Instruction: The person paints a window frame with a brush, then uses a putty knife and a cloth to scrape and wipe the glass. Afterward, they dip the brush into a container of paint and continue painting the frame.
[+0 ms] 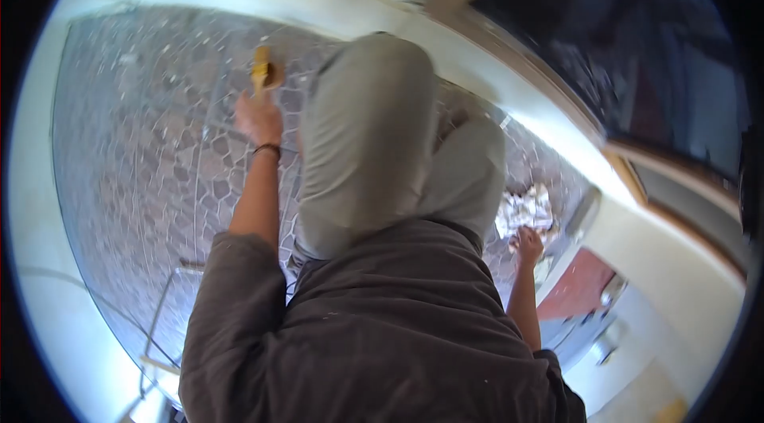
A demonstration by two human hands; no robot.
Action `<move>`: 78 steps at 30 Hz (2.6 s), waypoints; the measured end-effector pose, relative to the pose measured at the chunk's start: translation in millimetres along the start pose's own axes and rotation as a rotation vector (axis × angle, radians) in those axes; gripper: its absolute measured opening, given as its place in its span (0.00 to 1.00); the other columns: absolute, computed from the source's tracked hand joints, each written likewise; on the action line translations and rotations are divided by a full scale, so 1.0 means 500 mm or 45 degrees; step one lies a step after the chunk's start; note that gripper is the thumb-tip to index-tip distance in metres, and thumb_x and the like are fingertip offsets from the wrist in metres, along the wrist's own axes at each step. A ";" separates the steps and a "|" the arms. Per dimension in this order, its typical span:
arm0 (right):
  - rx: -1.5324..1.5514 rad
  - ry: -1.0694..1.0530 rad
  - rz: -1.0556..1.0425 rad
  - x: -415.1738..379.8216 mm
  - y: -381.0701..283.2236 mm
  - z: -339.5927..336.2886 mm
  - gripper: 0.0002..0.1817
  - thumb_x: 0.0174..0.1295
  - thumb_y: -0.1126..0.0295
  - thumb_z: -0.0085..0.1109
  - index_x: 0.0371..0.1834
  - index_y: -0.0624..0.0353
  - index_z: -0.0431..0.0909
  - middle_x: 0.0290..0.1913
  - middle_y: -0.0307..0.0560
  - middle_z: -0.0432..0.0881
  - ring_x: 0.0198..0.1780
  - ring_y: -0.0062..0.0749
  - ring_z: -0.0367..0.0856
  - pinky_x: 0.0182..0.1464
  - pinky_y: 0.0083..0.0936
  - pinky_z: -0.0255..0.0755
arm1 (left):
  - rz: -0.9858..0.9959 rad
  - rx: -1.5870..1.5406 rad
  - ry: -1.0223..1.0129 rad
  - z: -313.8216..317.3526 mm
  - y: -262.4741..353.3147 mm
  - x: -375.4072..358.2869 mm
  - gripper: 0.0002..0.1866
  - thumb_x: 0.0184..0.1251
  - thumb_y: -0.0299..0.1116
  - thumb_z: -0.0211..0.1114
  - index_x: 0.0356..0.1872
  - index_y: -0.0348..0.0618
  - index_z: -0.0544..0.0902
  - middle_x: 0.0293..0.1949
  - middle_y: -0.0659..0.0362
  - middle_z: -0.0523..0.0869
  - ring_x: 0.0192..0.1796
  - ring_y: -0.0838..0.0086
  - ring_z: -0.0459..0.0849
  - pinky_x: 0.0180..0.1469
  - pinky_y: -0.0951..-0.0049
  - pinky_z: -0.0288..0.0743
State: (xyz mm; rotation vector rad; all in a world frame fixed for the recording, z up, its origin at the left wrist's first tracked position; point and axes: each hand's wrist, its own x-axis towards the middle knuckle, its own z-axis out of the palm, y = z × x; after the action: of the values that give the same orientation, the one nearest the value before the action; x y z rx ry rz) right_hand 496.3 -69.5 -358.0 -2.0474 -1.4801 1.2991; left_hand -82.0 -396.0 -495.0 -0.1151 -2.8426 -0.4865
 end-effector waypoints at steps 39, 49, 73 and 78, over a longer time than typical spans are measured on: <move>-0.009 0.039 -0.575 0.095 0.173 0.243 0.10 0.54 0.75 0.63 0.40 0.55 0.82 0.43 0.50 0.82 0.46 0.48 0.81 0.45 0.40 0.77 | 0.595 -0.436 -1.769 -0.016 0.609 -0.400 0.15 0.65 0.41 0.64 0.28 0.41 0.74 0.20 0.56 0.77 0.26 0.66 0.80 0.33 0.64 0.73; -0.955 -0.369 -1.419 0.075 0.133 0.330 0.18 0.54 0.69 0.59 0.50 0.51 0.77 0.54 0.46 0.75 0.63 0.40 0.69 0.68 0.41 0.58 | 1.170 -0.707 -1.170 0.028 0.653 -0.565 0.08 0.60 0.29 0.64 0.39 0.40 0.79 0.30 0.50 0.83 0.36 0.54 0.83 0.39 0.59 0.76; -0.246 1.286 0.132 0.085 0.508 -0.026 0.18 0.56 0.57 0.67 0.38 0.61 0.78 0.37 0.55 0.80 0.40 0.56 0.80 0.40 0.48 0.73 | 2.429 -0.697 -1.334 -0.043 0.709 -0.713 0.10 0.55 0.31 0.62 0.37 0.41 0.78 0.38 0.52 0.81 0.45 0.55 0.78 0.52 0.55 0.68; -0.095 1.523 0.364 -0.019 0.563 -0.037 0.16 0.57 0.60 0.67 0.27 0.63 0.76 0.27 0.56 0.79 0.32 0.54 0.79 0.35 0.44 0.71 | 3.008 -0.597 -1.514 -0.045 0.642 -0.708 0.11 0.53 0.33 0.64 0.36 0.39 0.80 0.39 0.52 0.83 0.46 0.58 0.78 0.54 0.56 0.67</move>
State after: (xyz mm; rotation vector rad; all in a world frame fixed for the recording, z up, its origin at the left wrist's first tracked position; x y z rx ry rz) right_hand 678.8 -192.3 -534.6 -2.3842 -0.6725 -0.0756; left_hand 303.1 -113.7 -465.6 -3.5573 -0.8076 -0.2938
